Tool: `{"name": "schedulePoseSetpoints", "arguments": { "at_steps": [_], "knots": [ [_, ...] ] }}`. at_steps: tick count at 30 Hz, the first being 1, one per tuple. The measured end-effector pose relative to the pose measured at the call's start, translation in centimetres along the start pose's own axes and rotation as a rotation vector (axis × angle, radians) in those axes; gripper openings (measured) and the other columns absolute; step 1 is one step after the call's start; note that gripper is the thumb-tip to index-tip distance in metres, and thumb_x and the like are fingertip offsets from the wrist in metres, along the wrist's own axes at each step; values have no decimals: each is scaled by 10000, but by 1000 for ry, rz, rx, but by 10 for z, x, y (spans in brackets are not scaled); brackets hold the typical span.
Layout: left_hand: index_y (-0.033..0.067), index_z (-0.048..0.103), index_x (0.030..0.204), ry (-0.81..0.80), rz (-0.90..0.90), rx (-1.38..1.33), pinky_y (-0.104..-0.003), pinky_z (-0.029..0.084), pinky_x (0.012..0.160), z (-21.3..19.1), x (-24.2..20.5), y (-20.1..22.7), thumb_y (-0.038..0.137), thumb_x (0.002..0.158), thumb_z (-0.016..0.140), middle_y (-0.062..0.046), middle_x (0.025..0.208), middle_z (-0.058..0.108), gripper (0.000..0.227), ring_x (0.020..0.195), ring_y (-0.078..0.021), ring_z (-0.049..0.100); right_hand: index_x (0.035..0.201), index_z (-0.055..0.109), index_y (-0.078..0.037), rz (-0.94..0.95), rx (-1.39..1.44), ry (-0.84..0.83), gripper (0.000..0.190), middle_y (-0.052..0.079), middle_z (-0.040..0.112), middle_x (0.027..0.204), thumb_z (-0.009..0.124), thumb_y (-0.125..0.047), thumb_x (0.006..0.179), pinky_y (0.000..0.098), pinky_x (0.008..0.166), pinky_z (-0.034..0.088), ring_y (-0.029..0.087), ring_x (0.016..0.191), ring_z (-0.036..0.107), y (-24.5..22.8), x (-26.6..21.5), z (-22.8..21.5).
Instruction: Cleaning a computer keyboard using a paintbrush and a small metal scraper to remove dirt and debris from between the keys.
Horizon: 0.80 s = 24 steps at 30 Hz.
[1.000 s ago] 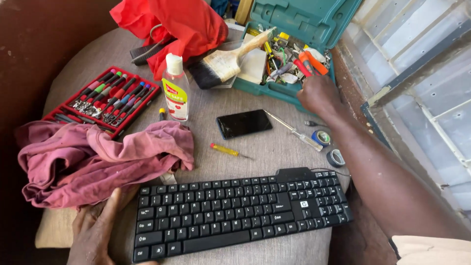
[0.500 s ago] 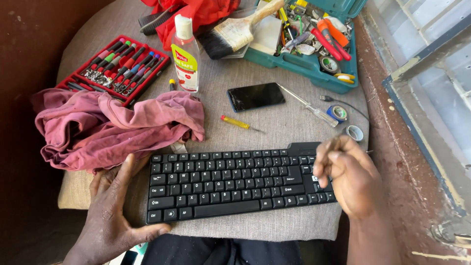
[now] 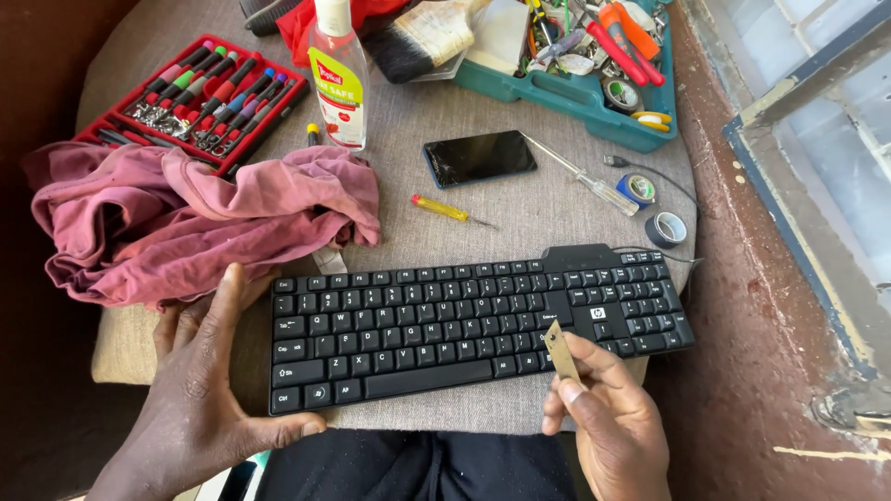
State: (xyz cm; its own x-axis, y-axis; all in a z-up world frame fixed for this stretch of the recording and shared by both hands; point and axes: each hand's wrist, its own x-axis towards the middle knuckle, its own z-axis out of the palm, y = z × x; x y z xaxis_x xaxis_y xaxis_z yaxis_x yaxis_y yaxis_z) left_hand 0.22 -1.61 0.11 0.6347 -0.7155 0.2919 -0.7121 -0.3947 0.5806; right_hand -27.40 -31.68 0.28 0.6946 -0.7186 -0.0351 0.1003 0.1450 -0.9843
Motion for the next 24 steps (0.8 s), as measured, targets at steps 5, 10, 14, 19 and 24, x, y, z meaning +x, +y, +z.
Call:
{"name": "schedulePoseSetpoints", "arguments": {
  "at_steps": [5,10,14,19,24],
  "knots": [
    [23,67,1713,62,141,66,-601,106,1304,8,-19,5,711,335,1016,-86,1618,493,1809,1453,-328,447,1102,735,30,-5,-210,98,212,210,789,790,723,-64,912,355,616,632,245,541,714,6,-10,-2],
    [-41,198,1672,166,115,124,-666,170,1336,16,-40,11,759,246,973,-121,1619,504,1810,1433,-438,486,1006,696,-7,-31,-292,133,149,162,796,736,700,-141,941,296,585,584,176,505,656,-3,-18,4],
    [-85,211,1651,278,161,150,-686,240,1328,17,-58,37,927,464,634,-248,1656,458,1617,1447,-462,502,1014,705,-24,-92,-324,176,124,136,795,820,691,-116,932,364,820,657,150,590,696,-8,-22,7],
    [293,739,1083,-94,479,95,-407,391,328,40,-92,-4,434,908,686,64,557,573,231,363,-167,566,1422,627,-2,-39,-76,158,477,145,591,1034,661,-92,955,307,568,475,197,584,543,-18,-15,4],
    [547,574,1305,-681,23,-109,-271,459,818,72,-62,105,660,1079,424,181,1047,602,294,885,-117,543,1391,631,-47,48,234,40,395,105,642,1164,612,-97,1000,340,636,502,219,870,600,-16,-11,-3]
  ]
}}
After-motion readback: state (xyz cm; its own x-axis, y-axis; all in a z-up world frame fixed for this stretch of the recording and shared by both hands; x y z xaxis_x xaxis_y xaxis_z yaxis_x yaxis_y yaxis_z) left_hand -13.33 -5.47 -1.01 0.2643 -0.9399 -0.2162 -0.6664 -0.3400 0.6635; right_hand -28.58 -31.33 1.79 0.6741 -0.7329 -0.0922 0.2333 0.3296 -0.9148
